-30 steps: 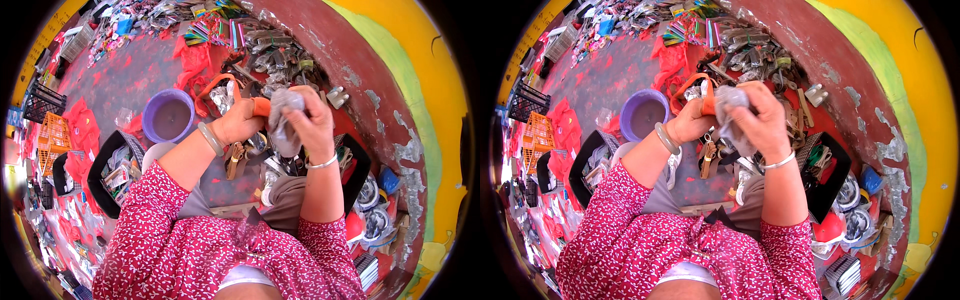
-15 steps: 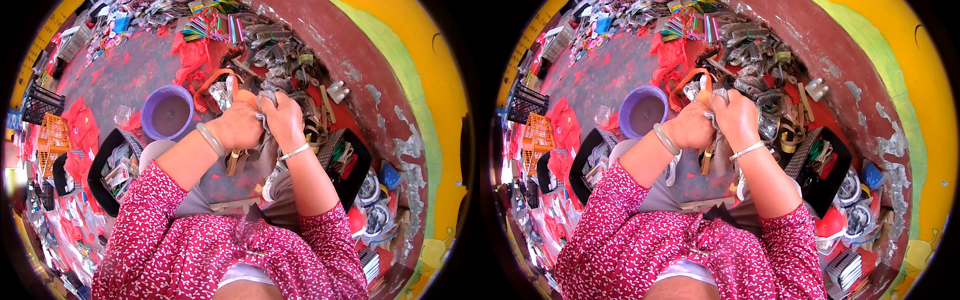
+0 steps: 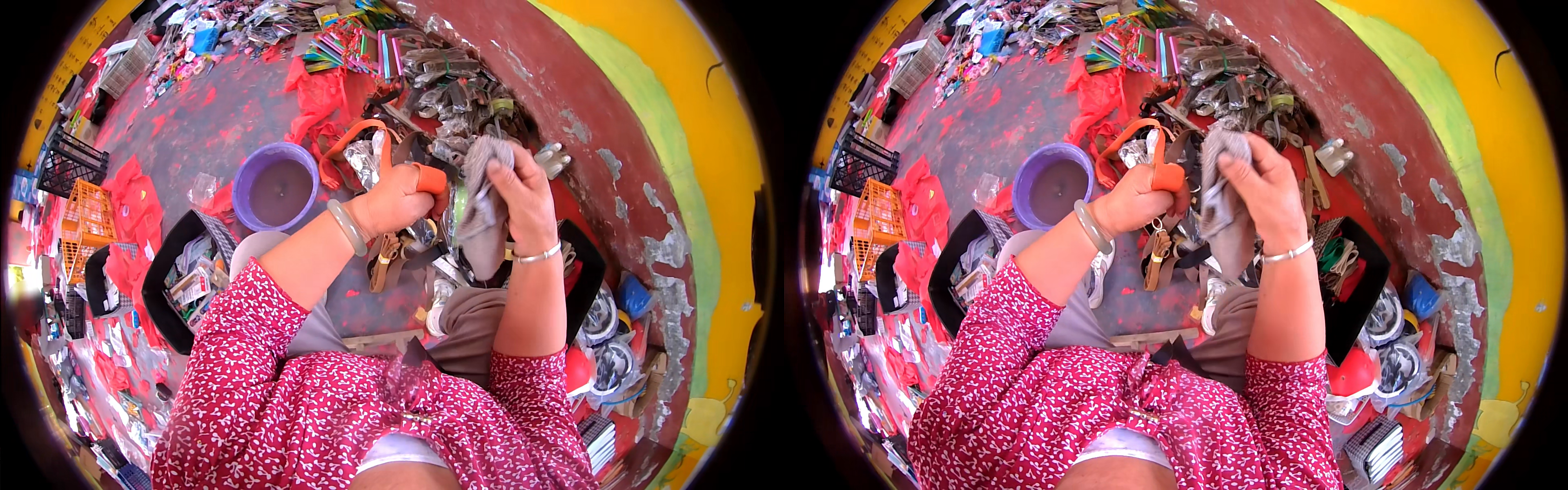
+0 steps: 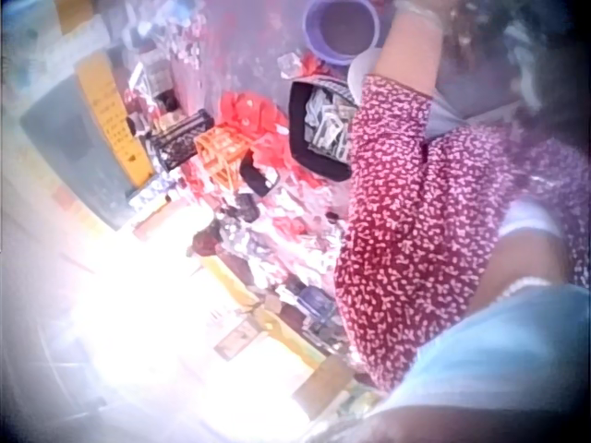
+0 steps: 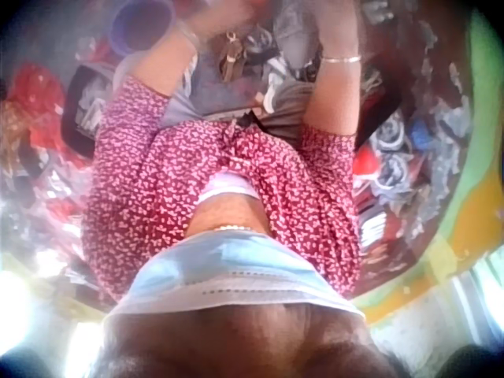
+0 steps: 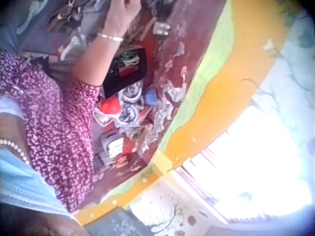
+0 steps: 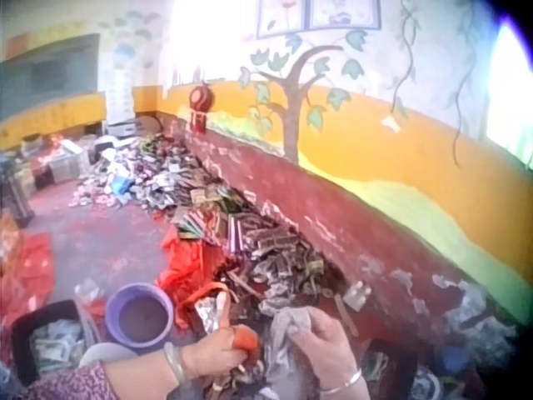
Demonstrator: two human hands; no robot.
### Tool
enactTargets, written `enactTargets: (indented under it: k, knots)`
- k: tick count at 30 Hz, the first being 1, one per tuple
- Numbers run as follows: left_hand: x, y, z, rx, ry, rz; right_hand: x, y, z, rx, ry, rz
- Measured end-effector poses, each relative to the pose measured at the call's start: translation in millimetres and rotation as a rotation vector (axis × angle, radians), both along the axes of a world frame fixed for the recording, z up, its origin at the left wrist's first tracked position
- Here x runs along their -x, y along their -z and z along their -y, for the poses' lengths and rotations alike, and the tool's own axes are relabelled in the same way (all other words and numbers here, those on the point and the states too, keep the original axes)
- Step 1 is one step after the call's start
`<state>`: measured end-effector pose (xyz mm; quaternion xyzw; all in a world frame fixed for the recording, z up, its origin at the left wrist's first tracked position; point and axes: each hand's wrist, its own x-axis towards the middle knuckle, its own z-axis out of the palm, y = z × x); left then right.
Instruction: The person wipes and cleans plastic straps using a grey cloth by hand, holding each strap and rubbing it with the cloth.
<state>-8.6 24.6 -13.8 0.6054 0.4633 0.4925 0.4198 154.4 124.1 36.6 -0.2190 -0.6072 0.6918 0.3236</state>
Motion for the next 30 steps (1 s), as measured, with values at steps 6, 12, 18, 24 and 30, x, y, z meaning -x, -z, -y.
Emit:
enactTargets:
  k: [6,12,18,24,30]
  knots:
    - [-13,5,-4,-0.235,-0.127,-0.018,18,13,12,-0.338,-0.209,0.118]
    - [-5,26,-2,-0.077,-0.26,-0.266,33,26,24,-0.161,-0.157,0.113]
    - [-5,23,-1,-0.071,-0.263,-0.59,45,31,34,-0.063,0.027,0.197]
    - [-11,-9,4,0.004,-0.11,-0.971,45,40,31,0.001,0.189,0.205]
    - [1,0,-5,-0.09,-0.268,-0.267,13,17,-2,0.465,-0.038,-0.2]
